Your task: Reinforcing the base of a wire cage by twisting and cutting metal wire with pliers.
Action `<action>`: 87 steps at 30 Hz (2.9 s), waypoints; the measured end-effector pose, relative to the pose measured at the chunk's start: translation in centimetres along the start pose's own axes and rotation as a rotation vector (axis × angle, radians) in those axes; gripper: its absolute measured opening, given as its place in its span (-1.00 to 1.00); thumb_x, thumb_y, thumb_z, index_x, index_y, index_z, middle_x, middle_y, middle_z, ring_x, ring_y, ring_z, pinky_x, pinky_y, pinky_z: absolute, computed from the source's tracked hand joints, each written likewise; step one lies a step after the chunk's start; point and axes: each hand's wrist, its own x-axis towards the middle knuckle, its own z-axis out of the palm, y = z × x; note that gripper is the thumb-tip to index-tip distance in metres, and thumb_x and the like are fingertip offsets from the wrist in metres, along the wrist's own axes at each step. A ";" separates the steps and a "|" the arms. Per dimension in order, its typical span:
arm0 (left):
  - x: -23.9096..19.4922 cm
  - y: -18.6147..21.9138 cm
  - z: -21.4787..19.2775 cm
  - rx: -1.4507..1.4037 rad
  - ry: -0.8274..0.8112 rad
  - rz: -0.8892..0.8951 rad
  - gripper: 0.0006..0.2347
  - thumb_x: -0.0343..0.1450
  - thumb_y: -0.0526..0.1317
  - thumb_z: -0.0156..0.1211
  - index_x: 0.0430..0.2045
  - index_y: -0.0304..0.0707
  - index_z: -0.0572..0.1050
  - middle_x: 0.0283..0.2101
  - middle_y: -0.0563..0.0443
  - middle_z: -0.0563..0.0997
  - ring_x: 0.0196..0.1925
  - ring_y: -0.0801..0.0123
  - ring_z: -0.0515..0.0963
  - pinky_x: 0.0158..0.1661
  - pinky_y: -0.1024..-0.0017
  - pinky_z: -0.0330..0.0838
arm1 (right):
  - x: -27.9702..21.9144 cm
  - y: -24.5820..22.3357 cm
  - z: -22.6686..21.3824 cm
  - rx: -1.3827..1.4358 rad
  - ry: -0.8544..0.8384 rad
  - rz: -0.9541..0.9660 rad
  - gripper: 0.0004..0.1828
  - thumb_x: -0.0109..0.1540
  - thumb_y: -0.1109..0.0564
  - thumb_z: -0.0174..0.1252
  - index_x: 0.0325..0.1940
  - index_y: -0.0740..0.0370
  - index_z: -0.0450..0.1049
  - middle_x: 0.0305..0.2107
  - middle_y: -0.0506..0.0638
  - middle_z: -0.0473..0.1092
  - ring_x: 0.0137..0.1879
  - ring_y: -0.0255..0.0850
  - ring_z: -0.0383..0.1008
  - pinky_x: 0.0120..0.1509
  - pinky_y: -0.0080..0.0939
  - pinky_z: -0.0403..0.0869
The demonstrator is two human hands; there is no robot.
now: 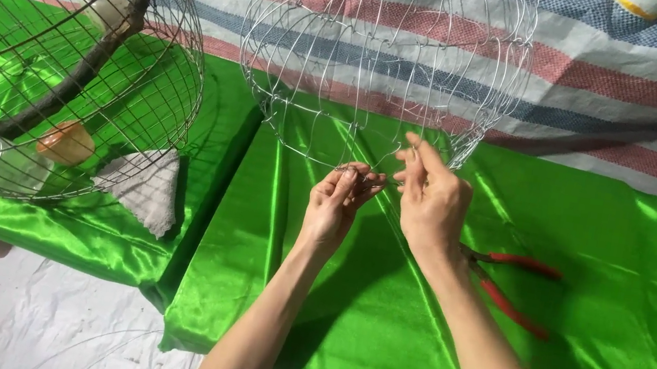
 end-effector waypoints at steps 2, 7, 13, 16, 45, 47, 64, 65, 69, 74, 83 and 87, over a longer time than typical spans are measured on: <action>-0.2 0.2 0.0 -0.001 -0.004 -0.010 -0.81 0.54 -0.29 0.09 -0.13 -0.52 0.55 -0.20 -0.34 0.69 -0.04 -0.02 0.70 0.05 0.12 0.62 | -0.4 -0.8 -0.5 -0.004 -0.025 0.026 -0.70 0.43 0.27 0.00 0.21 0.45 0.45 -0.21 0.38 0.54 -0.28 -0.01 0.63 -0.31 -0.17 0.66; -0.2 0.5 0.5 -0.001 -0.057 -0.002 -0.79 0.55 -0.27 0.06 -0.08 -0.48 0.54 -0.15 -0.32 0.69 0.00 0.00 0.69 0.08 0.12 0.59 | -1.9 -2.8 -2.1 -0.046 -0.090 -0.005 -0.33 0.33 0.44 0.05 0.50 0.54 0.01 0.01 0.61 0.41 0.01 0.38 0.54 -0.04 0.25 0.62; 0.4 0.0 -0.2 0.022 -0.083 0.022 -0.80 0.55 -0.27 0.06 -0.07 -0.41 0.56 -0.13 -0.27 0.70 0.01 0.05 0.69 0.09 0.15 0.58 | -4.4 2.5 -5.7 -0.229 -0.174 0.084 -0.73 0.31 0.24 0.14 0.08 0.10 0.57 -0.16 0.04 0.60 -0.10 -0.01 0.64 -0.12 -0.08 0.63; 0.4 0.0 -0.2 0.022 -0.091 0.020 -0.80 0.55 -0.26 0.06 -0.06 -0.39 0.56 -0.13 -0.26 0.70 0.00 0.08 0.69 0.05 0.21 0.60 | -5.6 5.9 -7.0 -0.385 -0.260 0.102 -0.78 0.32 0.14 0.17 0.00 -0.09 0.62 -0.19 -0.11 0.60 -0.11 -0.14 0.64 -0.16 -0.21 0.63; 0.8 2.1 1.6 0.046 -0.222 -0.020 -0.84 0.53 -0.23 0.10 -0.14 -0.28 0.56 -0.13 -0.07 0.67 0.10 0.19 0.62 0.06 0.32 0.44 | -5.0 10.1 -15.1 -0.850 -1.006 0.444 -0.01 0.16 -0.27 0.29 0.55 -0.10 -0.02 0.43 -0.04 0.05 0.38 -0.03 0.30 0.48 0.24 0.37; 0.8 1.6 1.6 0.048 -0.231 0.001 -0.85 0.52 -0.23 0.13 -0.16 -0.28 0.58 -0.13 -0.07 0.68 0.11 0.18 0.62 0.10 0.31 0.42 | -4.1 6.7 -13.4 -0.650 -0.866 0.450 -0.21 0.23 -0.12 0.17 0.52 -0.03 0.10 0.39 -0.02 0.14 0.28 -0.01 0.42 0.39 0.21 0.47; -0.1 0.3 1.3 0.374 0.035 0.094 -0.80 0.54 -0.13 0.12 -0.12 -0.19 0.62 -0.06 0.09 0.68 0.06 0.53 0.56 0.11 0.46 0.30 | -4.7 9.8 3.8 1.144 -0.143 1.135 -0.63 0.28 0.03 0.26 0.19 -0.02 0.53 -0.04 0.00 0.56 -0.12 -0.30 0.49 -0.09 -0.38 0.51; -0.2 0.4 1.3 0.371 0.037 0.093 -0.80 0.54 -0.13 0.12 -0.12 -0.19 0.62 -0.06 0.09 0.68 0.06 0.53 0.56 0.11 0.46 0.30 | -4.8 10.3 4.0 1.140 -0.144 1.137 -0.63 0.28 0.03 0.26 0.19 -0.02 0.53 -0.04 0.00 0.56 -0.12 -0.30 0.49 -0.09 -0.38 0.51; -0.2 0.8 1.7 0.366 0.041 0.090 -0.80 0.54 -0.13 0.13 -0.13 -0.22 0.63 -0.05 0.08 0.68 0.06 0.53 0.55 0.10 0.48 0.30 | -4.6 11.0 4.7 1.213 -0.157 1.046 -0.70 0.28 0.09 0.26 0.12 0.01 0.55 -0.13 0.00 0.53 -0.14 -0.27 0.44 -0.09 -0.36 0.47; -0.6 0.8 2.1 0.344 0.031 0.096 -0.78 0.55 -0.17 0.09 -0.13 -0.32 0.62 -0.08 -0.03 0.68 0.06 0.45 0.59 0.16 0.44 0.33 | -5.1 12.5 5.6 1.186 -0.169 0.918 -0.72 0.28 0.12 0.24 0.08 -0.05 0.58 -0.09 -0.02 0.53 -0.15 -0.29 0.39 -0.06 -0.35 0.42; -0.7 1.1 2.3 0.380 0.056 0.077 -0.77 0.54 -0.15 0.11 -0.14 -0.30 0.64 -0.08 0.02 0.69 0.04 0.53 0.59 0.16 0.49 0.33 | -5.8 14.1 7.1 1.179 -0.066 0.843 -0.79 0.28 0.13 0.26 0.01 0.05 0.60 -0.26 0.06 0.53 -0.22 -0.22 0.51 -0.11 -0.29 0.52; -0.6 0.8 2.3 0.365 0.080 0.088 -0.78 0.53 -0.19 0.12 -0.15 -0.35 0.64 -0.09 -0.01 0.69 0.00 0.51 0.61 0.15 0.47 0.37 | -6.2 13.9 8.0 1.250 -0.014 0.824 -0.80 0.28 0.12 0.25 -0.01 0.02 0.62 -0.25 0.05 0.55 -0.22 -0.24 0.50 -0.09 -0.32 0.47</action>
